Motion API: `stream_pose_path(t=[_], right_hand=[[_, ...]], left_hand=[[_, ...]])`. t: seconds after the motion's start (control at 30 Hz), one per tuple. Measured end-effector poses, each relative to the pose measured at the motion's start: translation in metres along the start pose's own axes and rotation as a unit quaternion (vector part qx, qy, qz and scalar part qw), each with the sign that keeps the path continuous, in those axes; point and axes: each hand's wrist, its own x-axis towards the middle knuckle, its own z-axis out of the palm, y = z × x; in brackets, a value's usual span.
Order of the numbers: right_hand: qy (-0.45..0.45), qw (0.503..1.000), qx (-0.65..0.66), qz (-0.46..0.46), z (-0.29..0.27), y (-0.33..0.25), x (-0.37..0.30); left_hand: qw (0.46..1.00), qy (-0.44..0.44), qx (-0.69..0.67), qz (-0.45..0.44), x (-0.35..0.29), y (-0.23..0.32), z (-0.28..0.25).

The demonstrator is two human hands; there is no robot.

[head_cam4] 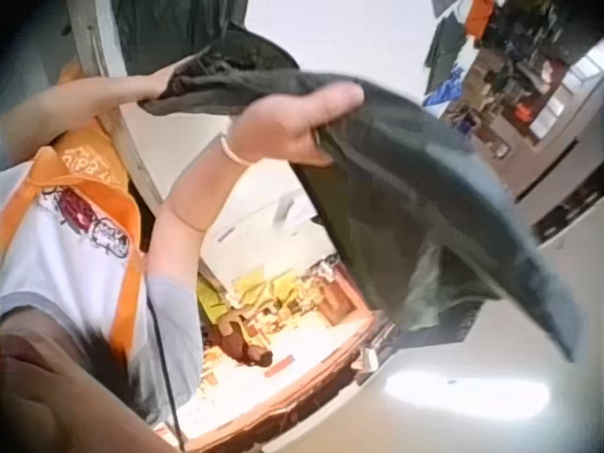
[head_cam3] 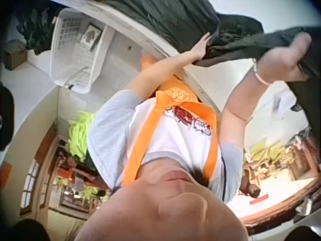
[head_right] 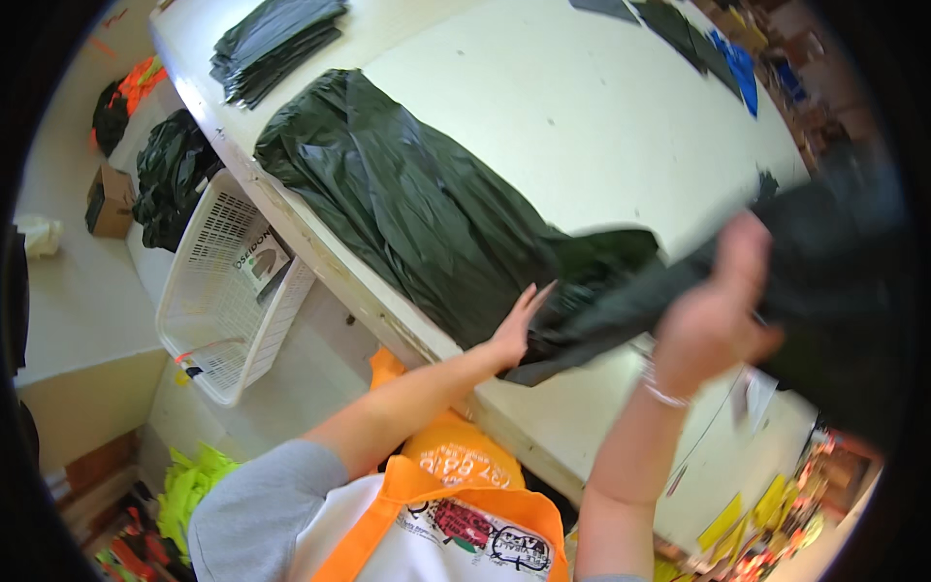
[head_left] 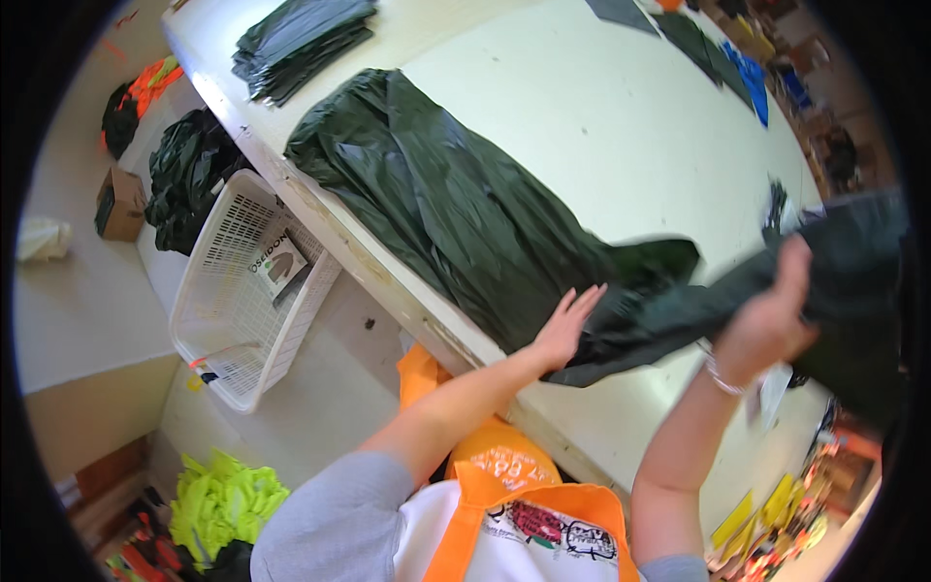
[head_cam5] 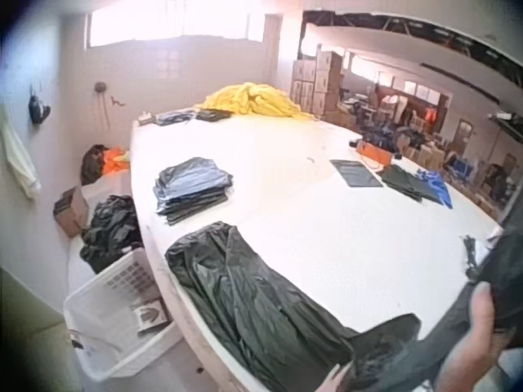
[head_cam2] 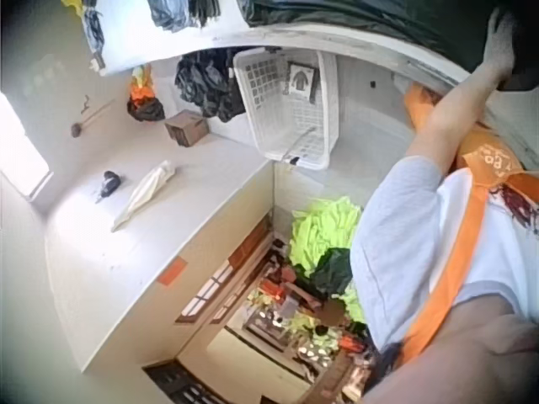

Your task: The person folds a dark green jacket on a white table, aligning edges and smoothing the fabric. They then unfold the jacket, spread it flat, and fasten several snap buttons along the front placket and collar area.

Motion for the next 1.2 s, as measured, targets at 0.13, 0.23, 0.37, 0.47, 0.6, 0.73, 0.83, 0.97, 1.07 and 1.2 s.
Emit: stream_pose_path(t=[0.13,0.23,0.37,0.47,0.6,0.73,0.83,0.97,1.07,1.2], right_hand=[[-0.319,0.918,0.1,-0.214,0.186,-0.065,-0.085],[-0.564,0.815,0.122,-0.062,0.292,-0.045,-0.154],[-0.739,0.662,0.113,-0.056,0.299,0.027,-0.195],[-0.6,0.775,0.178,-0.093,0.237,0.016,-0.124],[-0.474,0.875,0.049,0.089,0.12,0.172,-0.04],[-0.506,0.838,0.046,0.2,0.023,0.272,-0.075],[-0.399,0.905,0.064,0.133,0.049,0.225,-0.109],[-0.423,0.894,0.096,0.111,0.049,0.201,-0.102],[-0.405,0.911,0.02,0.077,0.056,0.197,-0.11],[-0.499,0.834,-0.233,-0.024,0.065,0.199,-0.141]], left_hand=[[0.998,0.01,-0.03,-0.047,-0.008,-0.014,0.006],[0.997,0.002,-0.056,-0.048,-0.015,-0.008,0.01],[0.996,-0.004,-0.07,-0.063,-0.027,-0.011,0.007],[0.992,0.008,-0.067,-0.103,-0.037,-0.019,0.001],[0.992,0.009,-0.059,-0.109,-0.034,-0.017,-0.006],[0.994,-0.009,-0.065,-0.088,-0.028,-0.007,-0.004],[0.994,-0.009,-0.047,-0.093,-0.034,-0.015,-0.02],[0.997,0.007,-0.023,-0.079,-0.062,-0.034,-0.101],[0.99,-0.032,-0.13,-0.051,-0.104,-0.013,-0.137],[0.837,-0.05,-0.461,-0.29,-0.134,0.015,-0.102]])
